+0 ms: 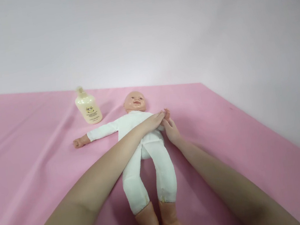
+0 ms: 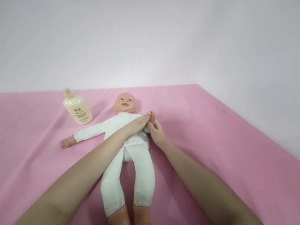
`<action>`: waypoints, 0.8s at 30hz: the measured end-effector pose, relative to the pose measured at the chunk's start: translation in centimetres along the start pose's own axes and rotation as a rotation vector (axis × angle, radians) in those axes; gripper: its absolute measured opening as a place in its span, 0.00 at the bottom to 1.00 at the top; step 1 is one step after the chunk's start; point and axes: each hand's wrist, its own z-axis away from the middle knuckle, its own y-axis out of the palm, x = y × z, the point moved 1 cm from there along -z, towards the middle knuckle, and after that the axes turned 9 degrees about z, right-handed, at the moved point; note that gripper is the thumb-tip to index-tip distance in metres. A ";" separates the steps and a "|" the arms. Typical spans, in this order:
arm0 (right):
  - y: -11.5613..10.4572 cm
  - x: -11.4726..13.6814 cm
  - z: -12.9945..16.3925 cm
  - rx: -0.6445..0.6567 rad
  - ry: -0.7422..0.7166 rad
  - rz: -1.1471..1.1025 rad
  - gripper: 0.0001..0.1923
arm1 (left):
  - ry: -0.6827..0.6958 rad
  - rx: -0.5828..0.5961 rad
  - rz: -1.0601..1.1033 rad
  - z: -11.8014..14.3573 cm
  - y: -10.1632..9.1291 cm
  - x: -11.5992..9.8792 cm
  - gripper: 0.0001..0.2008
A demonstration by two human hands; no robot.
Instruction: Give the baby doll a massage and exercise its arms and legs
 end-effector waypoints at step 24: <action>0.0 -0.1 0.0 0.015 0.000 -0.015 0.31 | -0.014 -0.012 0.035 -0.2 0.0 0.2 0.29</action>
